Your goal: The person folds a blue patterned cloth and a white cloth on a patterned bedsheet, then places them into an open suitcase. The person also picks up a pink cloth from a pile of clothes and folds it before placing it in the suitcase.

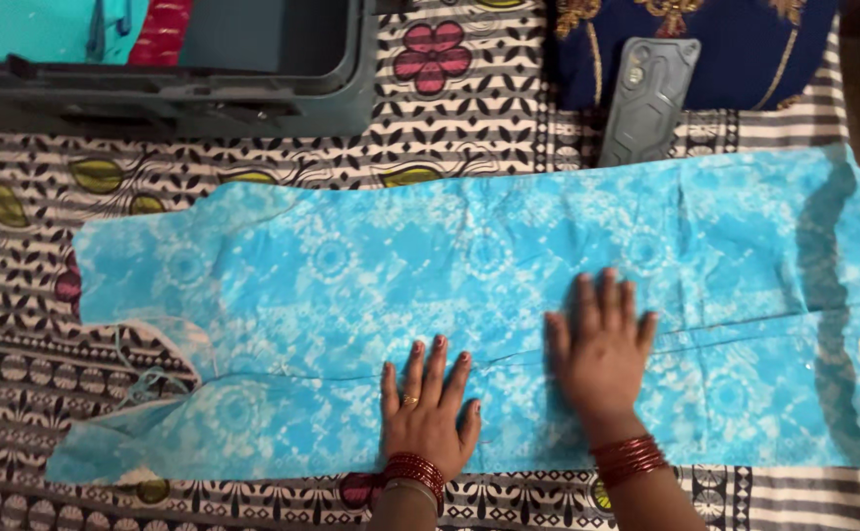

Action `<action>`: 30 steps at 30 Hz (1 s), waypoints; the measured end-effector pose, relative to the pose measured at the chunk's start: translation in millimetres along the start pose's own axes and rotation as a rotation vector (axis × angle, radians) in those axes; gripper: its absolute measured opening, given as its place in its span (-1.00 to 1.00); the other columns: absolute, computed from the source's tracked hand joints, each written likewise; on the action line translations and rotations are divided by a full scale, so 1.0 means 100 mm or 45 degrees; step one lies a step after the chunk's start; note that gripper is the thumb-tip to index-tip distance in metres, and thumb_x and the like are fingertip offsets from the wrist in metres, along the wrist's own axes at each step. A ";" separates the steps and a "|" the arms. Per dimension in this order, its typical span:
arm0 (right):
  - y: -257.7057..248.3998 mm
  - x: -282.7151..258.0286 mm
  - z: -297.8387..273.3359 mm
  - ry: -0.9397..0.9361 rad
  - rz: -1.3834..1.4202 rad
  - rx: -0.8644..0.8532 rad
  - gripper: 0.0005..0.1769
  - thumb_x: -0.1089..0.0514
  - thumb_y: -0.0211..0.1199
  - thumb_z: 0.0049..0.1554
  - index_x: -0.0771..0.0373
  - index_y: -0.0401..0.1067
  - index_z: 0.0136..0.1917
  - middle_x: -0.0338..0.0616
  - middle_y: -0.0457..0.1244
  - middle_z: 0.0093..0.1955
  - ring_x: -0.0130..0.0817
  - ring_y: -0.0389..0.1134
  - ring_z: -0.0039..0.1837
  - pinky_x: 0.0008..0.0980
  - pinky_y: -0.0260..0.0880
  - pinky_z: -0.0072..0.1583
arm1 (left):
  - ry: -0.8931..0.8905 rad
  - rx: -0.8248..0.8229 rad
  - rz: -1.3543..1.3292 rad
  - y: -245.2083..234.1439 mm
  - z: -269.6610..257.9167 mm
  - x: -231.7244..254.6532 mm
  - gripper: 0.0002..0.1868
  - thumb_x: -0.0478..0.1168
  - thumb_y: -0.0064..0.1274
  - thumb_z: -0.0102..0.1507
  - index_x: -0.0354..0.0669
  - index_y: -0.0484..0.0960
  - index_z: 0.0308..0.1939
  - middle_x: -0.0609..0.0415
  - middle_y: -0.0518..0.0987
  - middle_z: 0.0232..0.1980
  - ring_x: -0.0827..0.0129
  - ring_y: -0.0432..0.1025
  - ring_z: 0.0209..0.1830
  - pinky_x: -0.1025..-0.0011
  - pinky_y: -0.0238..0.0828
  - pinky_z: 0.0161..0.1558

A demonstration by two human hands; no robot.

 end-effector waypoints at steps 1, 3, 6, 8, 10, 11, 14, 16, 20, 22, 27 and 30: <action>0.02 0.03 0.06 0.070 0.006 0.050 -0.23 -0.33 -0.06 0.28 0.12 0.14 0.60 0.12 -0.11 0.68 0.18 -0.19 0.68 0.35 -0.37 0.52 | 0.005 0.011 -0.004 0.00 0.01 0.00 -0.37 0.19 -0.38 0.35 0.21 0.19 0.49 0.06 -0.04 0.64 0.11 -0.26 0.65 -0.14 -0.55 0.50; 0.12 -0.08 0.14 0.087 0.032 0.081 -0.24 -0.32 -0.06 0.30 0.12 0.16 0.60 0.08 -0.08 0.69 0.20 -0.19 0.68 0.39 -0.38 0.52 | 0.002 0.001 -0.013 -0.02 0.00 0.00 -0.37 0.19 -0.38 0.35 0.20 0.19 0.49 0.06 -0.04 0.64 0.11 -0.26 0.64 -0.14 -0.54 0.50; 0.30 -0.42 0.17 0.015 0.091 0.083 -0.25 -0.33 -0.03 0.28 0.10 0.20 0.58 0.07 -0.04 0.67 0.19 -0.17 0.68 0.40 -0.38 0.53 | -0.017 -0.043 -0.032 -0.05 0.02 0.01 -0.35 0.19 -0.36 0.34 0.18 0.21 0.50 0.05 -0.04 0.64 0.11 -0.24 0.63 -0.15 -0.53 0.48; 0.34 -0.57 0.16 -0.009 0.123 0.081 -0.26 -0.32 -0.02 0.28 0.10 0.22 0.57 0.07 -0.03 0.67 0.18 -0.15 0.68 0.39 -0.37 0.53 | -0.030 -0.083 -0.059 -0.06 0.04 0.01 -0.35 0.18 -0.33 0.33 0.16 0.23 0.49 0.03 -0.02 0.64 0.11 -0.22 0.63 -0.17 -0.51 0.48; 0.33 -0.62 0.15 0.027 0.136 0.103 -0.27 -0.29 -0.01 0.29 0.14 0.22 0.57 0.06 -0.02 0.67 0.18 -0.14 0.68 0.39 -0.36 0.53 | -0.040 -0.072 -0.083 -0.10 0.03 0.02 -0.37 0.16 -0.29 0.34 0.16 0.27 0.48 0.03 0.01 0.64 0.10 -0.20 0.64 -0.18 -0.49 0.48; 0.33 -0.64 0.14 0.027 0.125 0.097 -0.28 -0.28 -0.01 0.29 0.13 0.22 0.57 0.05 -0.02 0.67 0.17 -0.13 0.68 0.38 -0.35 0.54 | -0.042 -0.067 -0.097 -0.12 0.02 0.02 -0.38 0.16 -0.27 0.34 0.16 0.30 0.48 0.03 0.02 0.64 0.10 -0.18 0.64 -0.18 -0.48 0.48; 0.30 -0.65 0.17 0.035 0.083 0.102 -0.29 -0.26 -0.01 0.29 0.12 0.22 0.57 0.02 -0.01 0.67 0.13 -0.12 0.67 0.37 -0.34 0.55 | -0.041 -0.057 -0.148 -0.16 0.03 0.02 -0.38 0.14 -0.22 0.34 0.13 0.33 0.47 -0.01 0.05 0.63 0.07 -0.16 0.64 -0.19 -0.45 0.48; 0.31 -0.66 0.18 0.047 0.069 0.104 -0.30 -0.25 -0.02 0.29 0.10 0.23 0.57 0.00 0.00 0.67 0.10 -0.12 0.68 0.36 -0.34 0.56 | -0.036 -0.034 -0.144 -0.17 0.02 0.02 -0.38 0.13 -0.21 0.35 0.15 0.33 0.49 0.00 0.06 0.64 0.08 -0.15 0.64 -0.18 -0.44 0.49; 0.33 -0.67 0.19 0.051 0.054 0.092 -0.32 -0.22 -0.03 0.29 0.09 0.22 0.58 -0.01 -0.01 0.67 0.09 -0.13 0.69 0.33 -0.34 0.56 | -0.052 -0.048 -0.146 -0.13 0.02 0.00 -0.37 0.14 -0.23 0.34 0.17 0.31 0.49 0.02 0.06 0.64 0.10 -0.15 0.65 -0.19 -0.45 0.50; 0.34 -0.67 0.19 0.058 0.047 0.076 -0.32 -0.21 -0.03 0.29 0.09 0.21 0.58 0.00 -0.02 0.67 0.10 -0.14 0.68 0.33 -0.35 0.55 | -0.038 -0.035 -0.138 -0.10 0.02 0.00 -0.36 0.15 -0.26 0.34 0.16 0.29 0.50 0.01 0.04 0.64 0.09 -0.17 0.64 -0.19 -0.46 0.49; 0.34 -0.67 0.20 0.069 0.028 0.074 -0.32 -0.18 -0.03 0.28 0.09 0.21 0.58 0.00 -0.01 0.67 0.09 -0.13 0.69 0.32 -0.34 0.56 | -0.041 -0.036 -0.136 -0.08 0.02 0.00 -0.34 0.15 -0.30 0.34 0.17 0.24 0.52 0.02 0.01 0.65 0.09 -0.19 0.65 -0.17 -0.48 0.49; 0.34 -0.68 0.19 0.069 0.024 0.067 -0.32 -0.17 -0.03 0.27 0.09 0.22 0.58 0.00 -0.01 0.67 0.09 -0.13 0.68 0.33 -0.33 0.55 | -0.061 -0.050 -0.126 -0.10 -0.01 0.00 -0.36 0.15 -0.29 0.36 0.19 0.23 0.53 0.05 0.01 0.67 0.11 -0.19 0.67 -0.16 -0.48 0.51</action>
Point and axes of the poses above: each hand's wrist, its own z-axis towards the middle knuckle, its own y-axis out of the palm, x = y × z, the point moved 2 cm from there along z, towards the middle knuckle
